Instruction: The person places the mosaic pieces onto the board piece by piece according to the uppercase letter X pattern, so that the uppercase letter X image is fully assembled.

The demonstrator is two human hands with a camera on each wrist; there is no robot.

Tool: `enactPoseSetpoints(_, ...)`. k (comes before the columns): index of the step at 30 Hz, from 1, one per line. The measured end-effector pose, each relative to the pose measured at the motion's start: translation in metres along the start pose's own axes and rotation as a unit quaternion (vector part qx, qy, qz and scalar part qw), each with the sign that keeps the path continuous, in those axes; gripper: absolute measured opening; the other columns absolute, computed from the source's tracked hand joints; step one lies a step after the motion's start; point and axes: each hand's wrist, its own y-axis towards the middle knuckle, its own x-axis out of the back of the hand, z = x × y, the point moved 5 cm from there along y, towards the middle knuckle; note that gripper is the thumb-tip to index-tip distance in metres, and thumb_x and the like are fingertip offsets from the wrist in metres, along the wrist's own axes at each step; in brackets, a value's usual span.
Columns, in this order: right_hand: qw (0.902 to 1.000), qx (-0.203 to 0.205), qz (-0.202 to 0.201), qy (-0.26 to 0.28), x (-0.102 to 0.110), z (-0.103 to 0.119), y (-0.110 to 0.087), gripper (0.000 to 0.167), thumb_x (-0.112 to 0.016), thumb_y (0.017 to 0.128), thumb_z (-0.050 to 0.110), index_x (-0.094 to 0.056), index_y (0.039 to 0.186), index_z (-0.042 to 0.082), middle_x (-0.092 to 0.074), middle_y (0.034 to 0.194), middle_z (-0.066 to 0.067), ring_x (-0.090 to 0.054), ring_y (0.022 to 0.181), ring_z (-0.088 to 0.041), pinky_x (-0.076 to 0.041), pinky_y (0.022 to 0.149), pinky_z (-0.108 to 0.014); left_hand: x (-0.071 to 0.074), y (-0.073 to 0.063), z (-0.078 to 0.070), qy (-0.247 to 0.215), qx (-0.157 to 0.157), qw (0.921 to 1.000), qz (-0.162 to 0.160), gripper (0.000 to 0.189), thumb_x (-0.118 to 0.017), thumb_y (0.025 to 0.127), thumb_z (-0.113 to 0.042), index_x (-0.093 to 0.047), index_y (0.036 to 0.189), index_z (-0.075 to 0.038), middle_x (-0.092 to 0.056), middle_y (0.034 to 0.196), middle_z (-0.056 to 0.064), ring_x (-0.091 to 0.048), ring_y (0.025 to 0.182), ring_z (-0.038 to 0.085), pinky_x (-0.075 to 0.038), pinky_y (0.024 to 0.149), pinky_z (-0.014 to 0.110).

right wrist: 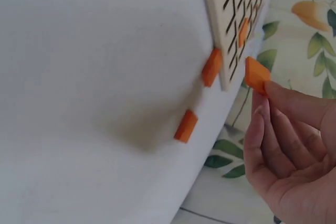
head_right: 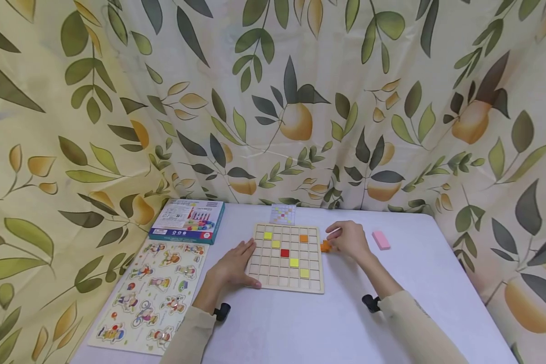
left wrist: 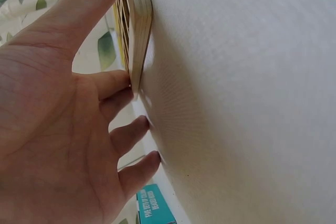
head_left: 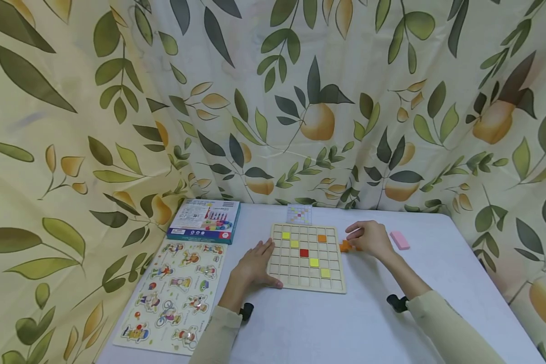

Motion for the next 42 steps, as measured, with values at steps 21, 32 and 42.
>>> enactPoseSetpoints(21, 0.9968, -0.006, 0.008, 0.079, -0.049, 0.032, 0.016, 0.023, -0.082, 0.087, -0.001, -0.078, 0.109, 0.0, -0.08, 0.088, -0.006, -0.078, 0.084, -0.02, -0.062, 0.083, -0.037, -0.002, 0.003, 0.003, 0.007, -0.001, 1.0, -0.004, 0.126, -0.091, 0.07, -0.061, -0.026, 0.167, -0.013, -0.017, 0.175, 0.003, -0.014, 0.161, 0.027, -0.02, 0.129, 0.05)
enactPoseSetpoints(32, 0.9951, 0.002, 0.027, 0.095, -0.067, 0.034, 0.025, 0.025, -0.084, 0.085, 0.002, -0.078, 0.109, 0.001, -0.079, 0.088, -0.003, -0.076, 0.082, -0.016, -0.06, 0.078, -0.032, -0.002, 0.002, 0.003, 0.005, -0.002, 1.0, -0.008, 0.126, -0.091, 0.07, -0.062, -0.026, 0.167, -0.013, -0.017, 0.175, 0.002, -0.015, 0.161, 0.028, -0.02, 0.129, 0.05)
enactPoseSetpoints(42, 0.9971, 0.011, 0.032, 0.068, -0.079, 0.035, 0.028, 0.018, -0.083, 0.088, 0.005, -0.079, 0.105, 0.005, -0.078, 0.086, 0.001, -0.073, 0.081, -0.014, -0.057, 0.085, -0.038, -0.002, 0.001, 0.002, 0.004, -0.002, 1.0, -0.009, 0.127, -0.091, 0.069, -0.061, -0.026, 0.167, -0.013, -0.017, 0.175, 0.003, -0.015, 0.161, 0.028, -0.02, 0.129, 0.05)
